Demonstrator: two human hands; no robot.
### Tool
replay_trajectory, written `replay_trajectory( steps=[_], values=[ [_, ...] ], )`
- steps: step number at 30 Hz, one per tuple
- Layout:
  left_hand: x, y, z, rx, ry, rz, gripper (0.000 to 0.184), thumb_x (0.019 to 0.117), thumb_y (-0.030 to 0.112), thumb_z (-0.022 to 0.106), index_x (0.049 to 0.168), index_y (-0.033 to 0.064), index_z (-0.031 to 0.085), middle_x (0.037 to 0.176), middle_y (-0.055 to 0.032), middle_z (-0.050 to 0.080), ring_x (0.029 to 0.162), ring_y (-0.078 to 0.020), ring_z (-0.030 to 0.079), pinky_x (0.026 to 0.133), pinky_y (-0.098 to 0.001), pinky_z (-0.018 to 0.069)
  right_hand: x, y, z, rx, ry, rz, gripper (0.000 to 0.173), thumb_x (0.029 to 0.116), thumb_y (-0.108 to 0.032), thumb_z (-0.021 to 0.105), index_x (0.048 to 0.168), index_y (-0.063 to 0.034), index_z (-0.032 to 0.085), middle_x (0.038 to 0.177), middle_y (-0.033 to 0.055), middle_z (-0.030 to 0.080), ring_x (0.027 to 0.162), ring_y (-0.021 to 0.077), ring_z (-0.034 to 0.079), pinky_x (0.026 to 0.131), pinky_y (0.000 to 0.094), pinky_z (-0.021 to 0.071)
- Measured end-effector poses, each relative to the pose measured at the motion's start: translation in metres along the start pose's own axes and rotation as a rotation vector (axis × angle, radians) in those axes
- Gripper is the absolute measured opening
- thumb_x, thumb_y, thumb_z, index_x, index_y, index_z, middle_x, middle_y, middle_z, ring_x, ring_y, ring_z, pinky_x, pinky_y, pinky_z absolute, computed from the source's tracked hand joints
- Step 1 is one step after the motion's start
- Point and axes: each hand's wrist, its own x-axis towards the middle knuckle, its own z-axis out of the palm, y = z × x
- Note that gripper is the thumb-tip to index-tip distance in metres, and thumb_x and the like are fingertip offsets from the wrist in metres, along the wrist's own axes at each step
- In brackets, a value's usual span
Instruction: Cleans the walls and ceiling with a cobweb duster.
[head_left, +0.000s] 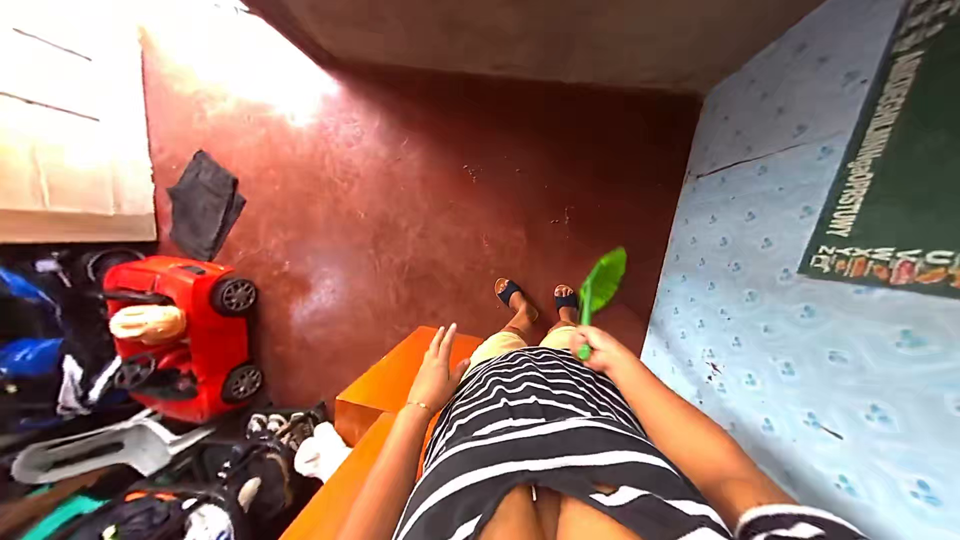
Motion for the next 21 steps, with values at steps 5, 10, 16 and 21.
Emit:
replay_trajectory(
  steps=[5, 10, 16, 21],
  values=[
    [0.009, -0.029, -0.03, -0.011, 0.031, -0.11, 0.074, 0.1031, 0.032, 0.059, 0.162, 0.0055, 0.024, 0.165, -0.0263, 0.024, 0.144, -0.0395, 0.044, 0.114, -0.0522, 0.0431, 0.046, -0.037, 0.11, -0.33, -0.134, 0.044, 0.008, 0.1032, -0.004, 0.044, 0.097, -0.0065, 0.047, 0.062, -0.0021, 0.041, 0.045, 0.0067, 0.041, 0.045, 0.0213, 0.043],
    [0.021, -0.047, -0.071, -0.19, 0.231, -0.153, 0.072, 0.1052, 0.029, 0.054, 0.163, 0.0046, 0.018, 0.164, -0.0272, 0.026, 0.137, -0.036, 0.052, 0.11, -0.0463, 0.0475, 0.057, -0.084, 0.1, -0.454, -0.188, -0.115, 0.024, 0.1064, -0.014, 0.046, 0.129, -0.0075, 0.052, 0.07, -0.0027, 0.044, 0.046, 0.0026, 0.037, 0.042, 0.0165, 0.035],
    [0.013, -0.089, -0.067, -0.313, 0.238, -0.37, 0.07, 0.1073, 0.029, 0.05, 0.162, 0.0002, 0.018, 0.162, -0.0309, 0.027, 0.15, -0.0418, 0.033, 0.122, -0.052, 0.0297, -0.076, -0.049, -0.025, -0.798, 0.163, -0.189, 0.062, 0.1051, -0.01, 0.051, 0.161, -0.0145, 0.023, 0.082, 0.0069, 0.051, 0.052, 0.0136, 0.046, 0.048, 0.032, 0.0458],
    [0.001, -0.096, -0.022, -0.265, -0.052, -0.568, 0.066, 0.1085, 0.033, 0.05, 0.16, -0.0003, 0.027, 0.158, -0.0323, 0.036, 0.145, -0.0461, 0.039, 0.12, -0.0579, 0.0314, -0.144, -0.023, -0.07, -0.573, 0.419, -0.021, 0.056, 0.1076, -0.007, 0.047, 0.156, -0.0094, 0.019, 0.078, 0.0042, 0.043, 0.05, 0.0112, 0.048, 0.046, 0.028, 0.0468]
  ],
)
